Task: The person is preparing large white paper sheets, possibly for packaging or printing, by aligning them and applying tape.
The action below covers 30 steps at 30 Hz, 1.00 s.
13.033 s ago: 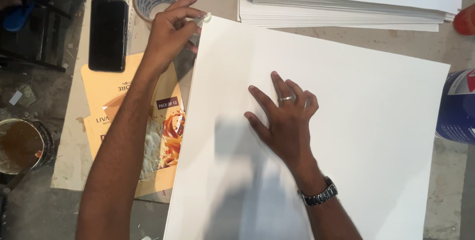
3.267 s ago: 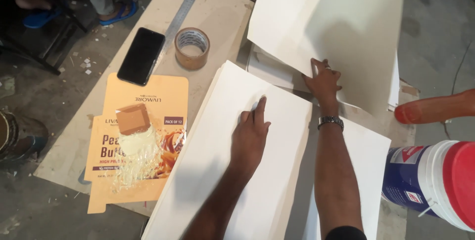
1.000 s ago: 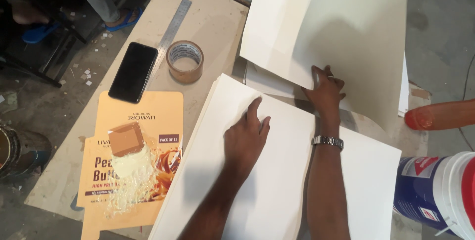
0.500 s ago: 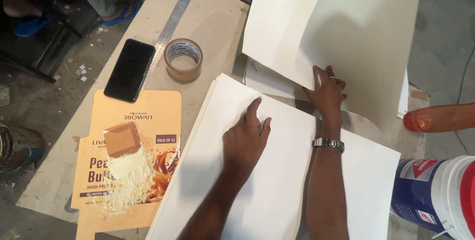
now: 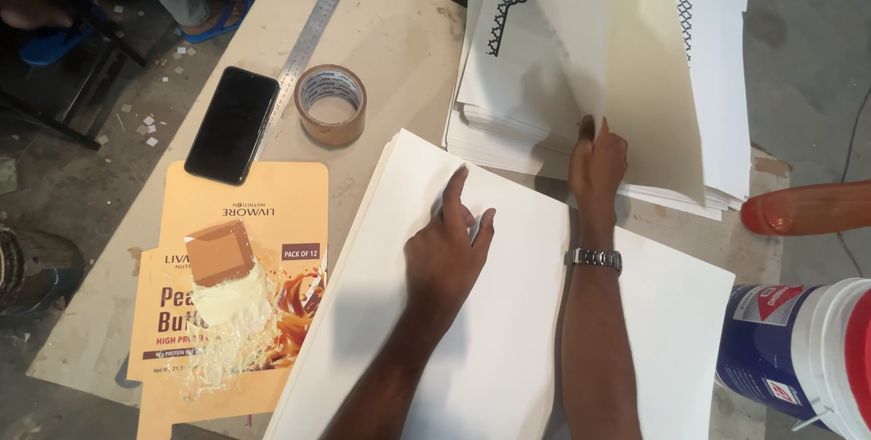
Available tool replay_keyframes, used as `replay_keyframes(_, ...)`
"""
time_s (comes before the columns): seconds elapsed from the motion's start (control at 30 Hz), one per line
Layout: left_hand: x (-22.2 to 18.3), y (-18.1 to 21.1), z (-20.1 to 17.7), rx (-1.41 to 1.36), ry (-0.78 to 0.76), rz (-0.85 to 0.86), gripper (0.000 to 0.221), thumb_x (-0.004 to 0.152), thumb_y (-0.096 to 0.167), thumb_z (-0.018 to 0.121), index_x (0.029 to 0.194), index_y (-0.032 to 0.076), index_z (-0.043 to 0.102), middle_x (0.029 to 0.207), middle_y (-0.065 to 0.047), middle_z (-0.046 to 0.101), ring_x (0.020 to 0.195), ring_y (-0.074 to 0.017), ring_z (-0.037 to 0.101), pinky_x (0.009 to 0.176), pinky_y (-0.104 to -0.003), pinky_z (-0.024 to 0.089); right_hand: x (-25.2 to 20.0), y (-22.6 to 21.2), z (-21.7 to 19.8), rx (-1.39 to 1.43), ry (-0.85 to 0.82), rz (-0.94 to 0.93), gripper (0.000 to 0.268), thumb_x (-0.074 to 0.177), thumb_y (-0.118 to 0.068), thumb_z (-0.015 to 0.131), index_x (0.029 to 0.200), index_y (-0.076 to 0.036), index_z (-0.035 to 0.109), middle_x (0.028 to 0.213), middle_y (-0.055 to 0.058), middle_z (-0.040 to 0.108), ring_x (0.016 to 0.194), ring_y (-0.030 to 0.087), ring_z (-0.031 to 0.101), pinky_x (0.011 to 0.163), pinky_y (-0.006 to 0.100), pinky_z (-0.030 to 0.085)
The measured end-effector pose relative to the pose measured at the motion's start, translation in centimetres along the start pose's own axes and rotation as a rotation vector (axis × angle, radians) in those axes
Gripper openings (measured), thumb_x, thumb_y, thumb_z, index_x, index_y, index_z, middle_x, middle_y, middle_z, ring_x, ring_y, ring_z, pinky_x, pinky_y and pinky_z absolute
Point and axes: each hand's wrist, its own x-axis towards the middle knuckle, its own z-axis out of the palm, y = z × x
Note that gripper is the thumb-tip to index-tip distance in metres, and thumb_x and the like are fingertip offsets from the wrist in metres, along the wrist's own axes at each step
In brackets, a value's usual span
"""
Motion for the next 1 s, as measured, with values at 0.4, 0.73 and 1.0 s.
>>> replay_keyframes(0.4,-0.3,-0.3,0.6,0.019,0.141,0.146,0.06,0.091,0.018,0.079,0.143,0.006,0.051,0.077,-0.002,0.066,0.064,-0.0189,0.068,0.055,-0.035,0.056,-1.4,-2.3,-1.6,0.051,0.024,-0.021,0.045,0.111,-0.034,0.035,0.123,-0.003,0.064,0.096,0.024,0.071,0.091,0.044,0.068,0.081,0.055,0.052)
replay_keyframes(0.73,-0.2,-0.7,0.7,-0.038,0.28,0.178,0.073,0.089,0.017,0.082,0.147,0.001,0.041,0.104,-0.009,0.07,0.09,-0.0245,0.069,0.075,-0.037,0.059,-6.8,-5.9,-3.2,-0.074,-0.056,-0.027,0.042,0.111,-0.035,0.038,0.112,-0.004,0.066,0.095,0.024,0.072,0.091,0.047,0.068,0.082,0.057,0.051)
replay_keyframes(1.0,0.0,-0.8,0.4,-0.396,0.363,0.157,0.103,0.094,0.011,0.08,0.162,0.0,0.003,0.151,-0.023,0.057,0.136,-0.0372,0.06,0.115,-0.045,0.048,-10.7,-7.5,-3.2,0.024,-0.008,0.128,0.04,0.112,-0.033,0.036,0.12,-0.008,0.065,0.084,0.022,0.072,0.081,0.043,0.07,0.078,0.054,0.054)
